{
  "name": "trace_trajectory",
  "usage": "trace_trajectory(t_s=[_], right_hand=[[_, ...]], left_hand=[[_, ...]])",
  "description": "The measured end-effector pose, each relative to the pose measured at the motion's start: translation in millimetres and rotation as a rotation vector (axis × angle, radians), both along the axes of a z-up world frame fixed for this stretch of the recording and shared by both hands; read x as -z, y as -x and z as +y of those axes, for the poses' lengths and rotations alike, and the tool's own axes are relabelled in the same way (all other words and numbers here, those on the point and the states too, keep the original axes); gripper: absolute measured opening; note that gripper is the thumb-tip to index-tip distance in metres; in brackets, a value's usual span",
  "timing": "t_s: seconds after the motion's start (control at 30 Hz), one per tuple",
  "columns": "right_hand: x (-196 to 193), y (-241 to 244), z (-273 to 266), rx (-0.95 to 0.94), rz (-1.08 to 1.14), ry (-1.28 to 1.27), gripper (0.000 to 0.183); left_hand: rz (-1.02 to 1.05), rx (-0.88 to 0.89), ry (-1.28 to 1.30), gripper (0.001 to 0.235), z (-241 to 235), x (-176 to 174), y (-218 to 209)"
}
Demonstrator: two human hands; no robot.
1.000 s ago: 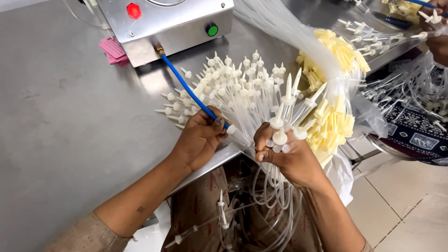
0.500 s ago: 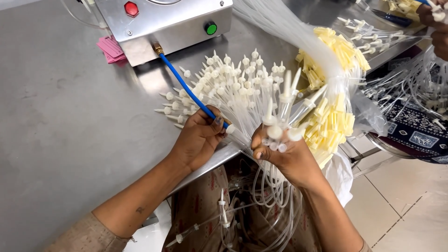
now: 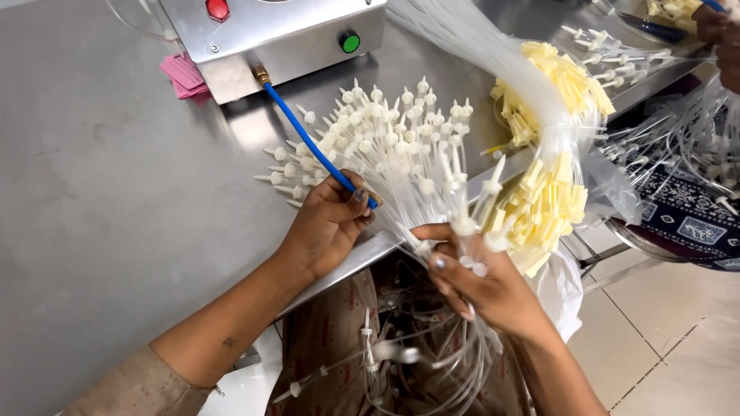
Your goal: Manufacturing and bundling plastic components for personal care or medical products at a workstation.
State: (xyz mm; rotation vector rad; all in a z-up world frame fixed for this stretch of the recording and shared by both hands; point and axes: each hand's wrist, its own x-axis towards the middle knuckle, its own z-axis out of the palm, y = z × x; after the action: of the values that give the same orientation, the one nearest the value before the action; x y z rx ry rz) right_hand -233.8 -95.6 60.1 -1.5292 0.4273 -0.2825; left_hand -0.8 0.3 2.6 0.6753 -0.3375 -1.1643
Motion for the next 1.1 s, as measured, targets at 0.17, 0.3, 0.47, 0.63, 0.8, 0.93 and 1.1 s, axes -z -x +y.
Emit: trace_trajectory(t_s=[0.17,0.3,0.47,0.63,0.8,0.93,1.1], right_hand=[[-10,-27,6,0.051,0.128,0.228,0.033],[-2,-37,-2,0.058,0.211,0.375,0.020],[-25,-37,3,0.061,0.241,0.413,0.020],[-27,-39,1,0.108,0.265,0.469,0.023],[-24,-35,-1,0.105,0.296,0.549,0.025],[-27,-36,3,0.104,0.305,0.494,0.023],[-18,-47,1,0.113,0.177,0.605,0.024]], left_hand=[[-0.015,0.002,0.005,0.013,1,-3,1],[-0.013,0.008,0.053,0.011,0,8,-2],[-0.011,0.004,0.026,0.014,-1,0,0],[-0.002,0.005,0.010,0.012,-2,10,0],[0.010,-0.009,0.037,0.012,-2,1,1],[-0.005,-0.007,0.035,0.012,-5,10,0],[-0.012,0.041,0.085,0.013,-6,16,-2]])
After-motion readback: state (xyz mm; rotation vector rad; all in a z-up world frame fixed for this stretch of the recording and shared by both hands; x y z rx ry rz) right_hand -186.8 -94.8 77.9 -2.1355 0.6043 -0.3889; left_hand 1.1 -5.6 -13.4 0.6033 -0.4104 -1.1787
